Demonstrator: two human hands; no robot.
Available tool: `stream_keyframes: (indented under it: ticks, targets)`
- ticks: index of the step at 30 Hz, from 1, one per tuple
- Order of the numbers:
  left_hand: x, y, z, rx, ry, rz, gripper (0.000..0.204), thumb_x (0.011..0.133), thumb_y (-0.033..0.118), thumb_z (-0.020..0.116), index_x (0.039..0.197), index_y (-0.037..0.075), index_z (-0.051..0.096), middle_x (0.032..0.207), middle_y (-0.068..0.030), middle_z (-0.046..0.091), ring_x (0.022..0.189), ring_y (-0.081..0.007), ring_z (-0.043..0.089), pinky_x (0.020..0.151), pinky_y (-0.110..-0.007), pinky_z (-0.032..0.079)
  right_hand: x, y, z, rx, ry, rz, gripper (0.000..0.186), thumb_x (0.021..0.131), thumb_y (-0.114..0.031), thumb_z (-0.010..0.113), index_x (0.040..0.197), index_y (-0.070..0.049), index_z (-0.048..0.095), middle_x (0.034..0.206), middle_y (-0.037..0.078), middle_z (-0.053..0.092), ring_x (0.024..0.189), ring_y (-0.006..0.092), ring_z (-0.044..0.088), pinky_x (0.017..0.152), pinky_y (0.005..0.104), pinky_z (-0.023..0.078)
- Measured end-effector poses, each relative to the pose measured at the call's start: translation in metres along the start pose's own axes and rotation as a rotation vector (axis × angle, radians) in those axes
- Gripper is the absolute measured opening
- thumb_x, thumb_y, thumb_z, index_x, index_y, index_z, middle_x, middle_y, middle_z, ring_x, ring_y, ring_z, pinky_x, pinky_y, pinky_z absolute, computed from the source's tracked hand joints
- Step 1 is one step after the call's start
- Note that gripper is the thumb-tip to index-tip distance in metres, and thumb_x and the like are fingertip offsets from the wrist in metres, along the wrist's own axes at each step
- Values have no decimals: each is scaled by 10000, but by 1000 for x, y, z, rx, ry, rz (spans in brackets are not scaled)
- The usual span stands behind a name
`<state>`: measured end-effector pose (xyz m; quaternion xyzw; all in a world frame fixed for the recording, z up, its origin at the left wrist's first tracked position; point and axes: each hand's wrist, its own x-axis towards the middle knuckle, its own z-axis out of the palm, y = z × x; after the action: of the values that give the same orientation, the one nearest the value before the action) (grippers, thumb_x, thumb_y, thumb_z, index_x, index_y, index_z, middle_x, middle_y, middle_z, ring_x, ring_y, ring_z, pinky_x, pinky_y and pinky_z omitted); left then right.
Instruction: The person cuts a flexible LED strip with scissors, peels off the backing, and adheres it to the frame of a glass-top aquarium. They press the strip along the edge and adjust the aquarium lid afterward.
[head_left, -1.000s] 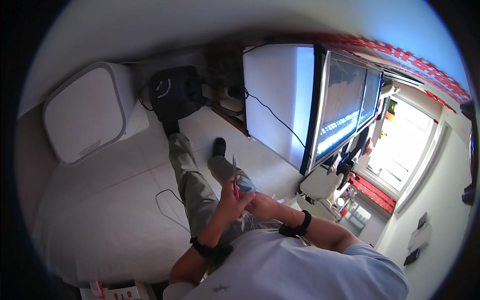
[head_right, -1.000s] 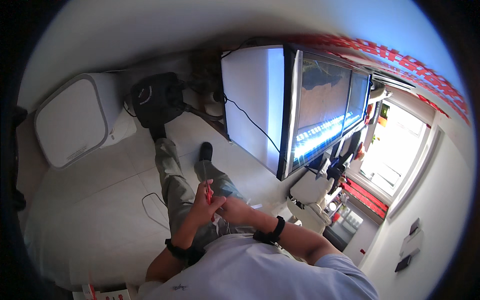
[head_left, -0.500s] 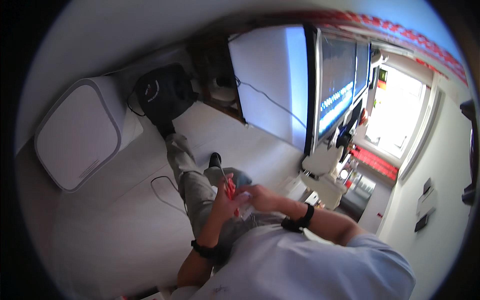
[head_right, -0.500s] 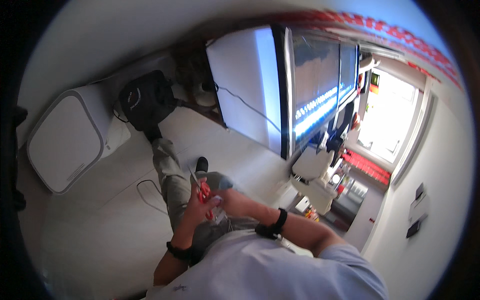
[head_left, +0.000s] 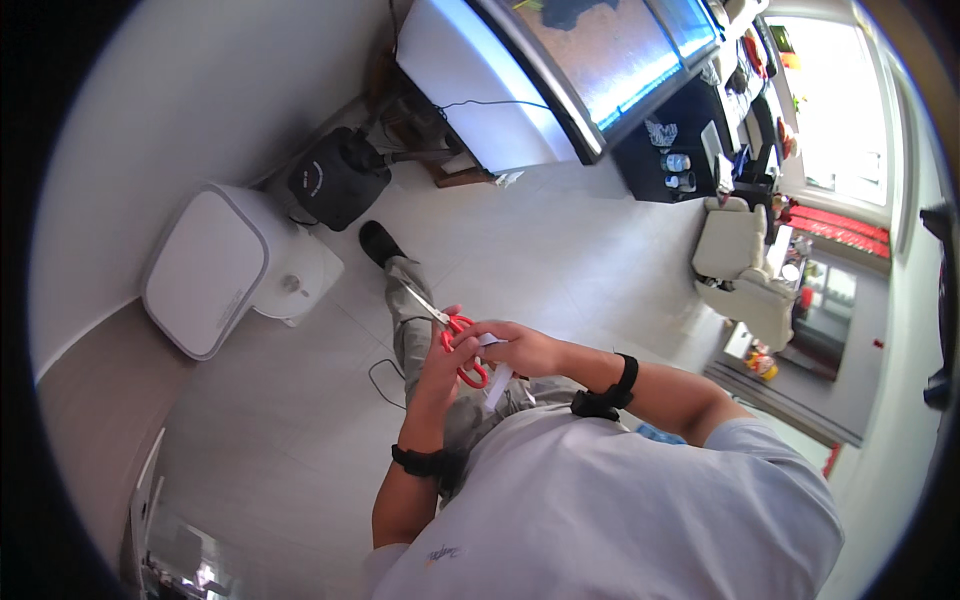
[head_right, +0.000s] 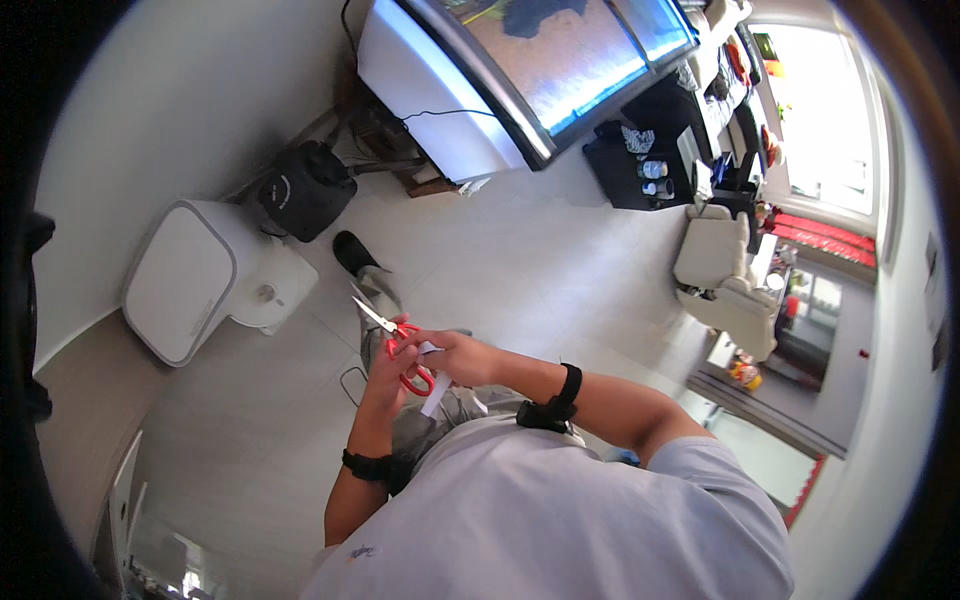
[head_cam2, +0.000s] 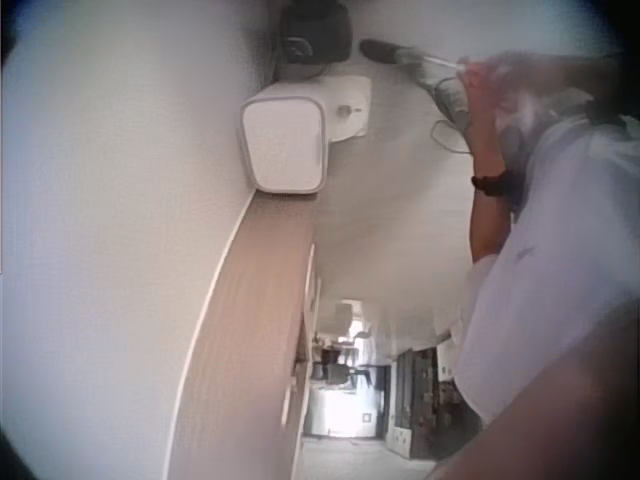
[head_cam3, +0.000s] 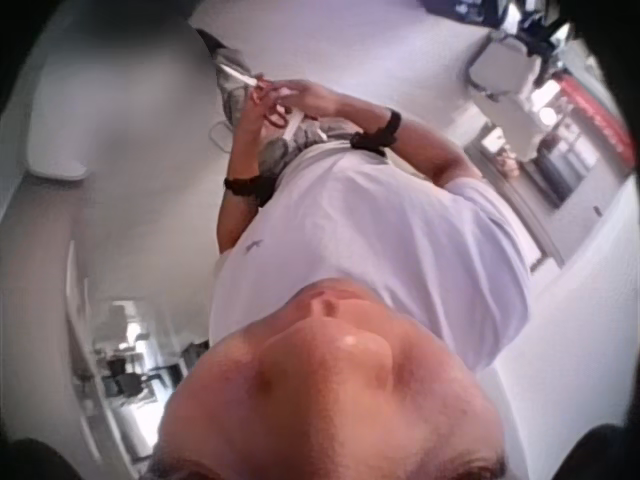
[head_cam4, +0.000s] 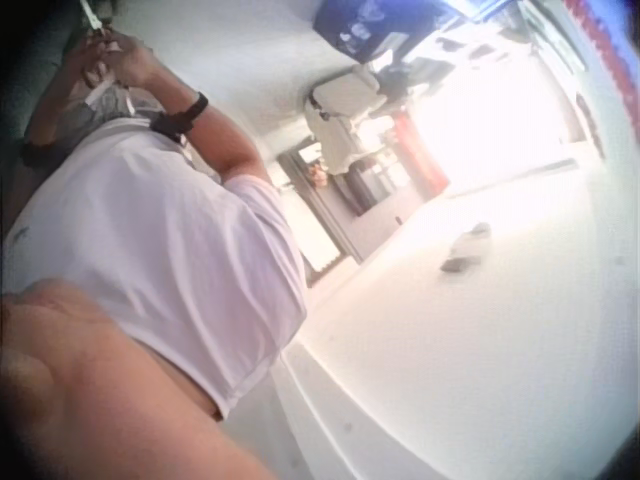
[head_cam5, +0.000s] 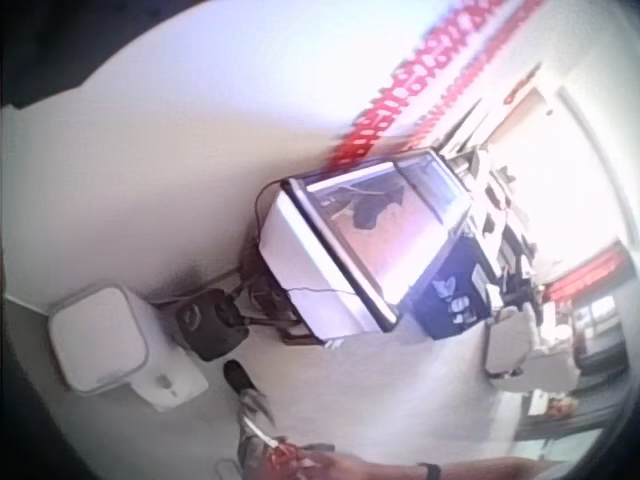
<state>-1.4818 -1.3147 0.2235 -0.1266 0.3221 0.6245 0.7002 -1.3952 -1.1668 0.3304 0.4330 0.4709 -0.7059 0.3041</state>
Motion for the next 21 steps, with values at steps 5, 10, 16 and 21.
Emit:
stream_keyframes:
  ticks: [5,10,16,21]
  targets:
    - [-38,-53,20,254,-24,68,573,933,251,693,1397,104,391,1014,-52,592,816,-163,606,676,-290,505,-43,119,23,189,192,-355,245,1019,-281,490,1062,-89,636,785,0,572,629,95,510,535,262,410]
    - [-91,-76,58,449,18,-73,467,958,315,650,1314,108,428,851,-123,602,658,-225,636,472,-307,493,-131,256,21,561,544,-321,252,1013,-258,446,862,-112,586,730,-4,553,604,99,499,503,263,378]
    - [-136,-64,89,634,-15,43,442,954,251,646,1289,66,426,835,-100,588,640,-220,620,537,-326,511,-176,363,61,1071,618,-272,236,1032,-308,455,876,-132,480,664,8,508,506,128,454,430,249,316]
    - [-154,-44,94,733,52,21,413,955,257,643,1276,80,451,852,-83,569,650,-196,616,554,-325,519,-143,377,97,1310,588,-248,218,1028,-282,440,862,-146,478,575,-44,314,446,77,294,399,243,214]
